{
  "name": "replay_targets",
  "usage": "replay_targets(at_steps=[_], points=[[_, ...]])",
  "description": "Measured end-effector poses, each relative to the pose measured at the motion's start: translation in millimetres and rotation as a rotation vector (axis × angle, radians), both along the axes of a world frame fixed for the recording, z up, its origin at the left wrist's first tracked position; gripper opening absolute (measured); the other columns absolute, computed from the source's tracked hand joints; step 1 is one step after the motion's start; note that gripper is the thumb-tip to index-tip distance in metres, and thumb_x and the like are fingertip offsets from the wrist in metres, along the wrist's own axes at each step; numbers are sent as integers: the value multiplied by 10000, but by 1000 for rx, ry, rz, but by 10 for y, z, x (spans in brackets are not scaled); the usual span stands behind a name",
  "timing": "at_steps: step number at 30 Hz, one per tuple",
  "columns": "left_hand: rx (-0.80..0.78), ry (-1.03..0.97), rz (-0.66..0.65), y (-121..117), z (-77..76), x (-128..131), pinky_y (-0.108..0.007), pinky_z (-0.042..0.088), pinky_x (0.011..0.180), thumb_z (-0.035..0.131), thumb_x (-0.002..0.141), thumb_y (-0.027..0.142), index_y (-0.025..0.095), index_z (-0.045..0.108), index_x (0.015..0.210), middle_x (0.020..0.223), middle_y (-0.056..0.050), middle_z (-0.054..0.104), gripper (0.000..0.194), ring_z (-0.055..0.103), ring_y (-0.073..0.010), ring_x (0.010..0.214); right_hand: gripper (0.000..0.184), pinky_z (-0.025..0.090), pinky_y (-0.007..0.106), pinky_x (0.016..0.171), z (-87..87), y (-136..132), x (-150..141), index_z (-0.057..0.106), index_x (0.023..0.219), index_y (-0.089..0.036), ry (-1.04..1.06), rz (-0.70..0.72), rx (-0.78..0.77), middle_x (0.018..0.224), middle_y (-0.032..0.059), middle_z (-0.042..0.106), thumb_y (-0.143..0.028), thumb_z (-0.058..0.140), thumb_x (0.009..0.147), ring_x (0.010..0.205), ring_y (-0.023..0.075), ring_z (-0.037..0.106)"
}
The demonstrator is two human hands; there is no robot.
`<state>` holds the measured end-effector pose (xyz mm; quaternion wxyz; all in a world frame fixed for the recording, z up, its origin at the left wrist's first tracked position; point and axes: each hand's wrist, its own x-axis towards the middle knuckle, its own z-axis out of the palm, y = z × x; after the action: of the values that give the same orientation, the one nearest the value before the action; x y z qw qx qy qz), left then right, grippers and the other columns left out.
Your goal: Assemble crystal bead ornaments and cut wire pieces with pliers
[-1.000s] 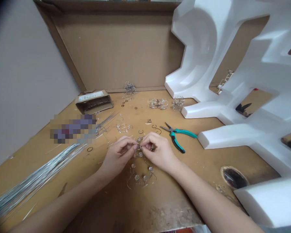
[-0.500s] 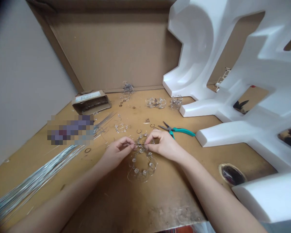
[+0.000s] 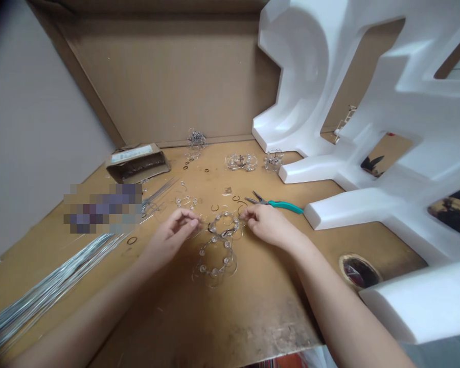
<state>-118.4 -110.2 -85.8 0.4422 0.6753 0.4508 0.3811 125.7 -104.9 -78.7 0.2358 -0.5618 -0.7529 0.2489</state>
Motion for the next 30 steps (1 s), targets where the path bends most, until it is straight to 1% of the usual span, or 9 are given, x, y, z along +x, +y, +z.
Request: replay_targets(at_steps=[2,4,6,8,11,14,19,26,30], points=[[140,110,-137,-64,158,-41,-331,428,811,466,820,318,187,509,881,921,-56,568,151,545,-167,879,316,452,295,672,-10,2,16,646,845,-212,5,-10,-17,821,26,670,-55,445,659,735,185,600],[231,230,-382,-126,312,-92,-336,400,868,522,783,295,197,542,892,997,-61,551,148,515,-182,955,305,449,271,604,-19,10,30,648,853,-208,34,-29,-35,762,28,669,-62,453,669,653,171,599],[227,362,-557,-179,418,-142,-350,385,903,605,711,291,224,562,942,1104,-57,519,245,478,-207,1036,256,441,259,559,-25,18,38,647,850,-205,60,-41,-40,731,33,667,-97,464,708,600,161,595],[199,467,-629,-220,459,-180,-366,368,933,637,668,257,255,564,994,1199,-44,471,334,438,-226,1106,188,436,260,538,-23,19,32,639,833,-202,74,-58,-41,716,38,665,-171,469,760,577,160,595],[221,543,-624,-259,435,-200,-367,356,951,578,694,166,272,575,1010,1240,-30,452,333,417,-226,1145,208,433,262,514,-4,5,4,624,841,-191,107,-63,-108,638,32,652,-294,444,818,539,157,594],[309,546,-580,-273,412,-175,-341,376,921,498,745,119,270,619,924,1177,-17,504,263,444,-210,1114,252,424,250,481,12,-16,-32,613,857,-181,169,-28,-198,573,14,635,-352,429,834,486,143,583],[331,499,-590,-277,454,-145,-287,427,784,441,797,117,246,620,847,965,-21,585,226,531,-166,903,248,411,228,466,-52,3,-56,602,880,-171,238,-28,-207,650,24,648,-362,456,823,485,120,580],[122,204,-456,-291,383,-202,-285,438,721,431,842,221,230,578,872,819,-22,591,150,546,-149,772,328,396,222,422,-172,82,-85,563,1031,-161,307,-168,-220,682,47,648,-374,513,787,492,127,571],[-41,5,-388,-289,308,-172,-251,433,654,481,830,242,218,572,835,764,-11,589,94,542,-126,713,238,393,214,431,-154,71,-152,625,878,-151,341,-100,-271,610,18,600,-337,536,759,492,113,535]])
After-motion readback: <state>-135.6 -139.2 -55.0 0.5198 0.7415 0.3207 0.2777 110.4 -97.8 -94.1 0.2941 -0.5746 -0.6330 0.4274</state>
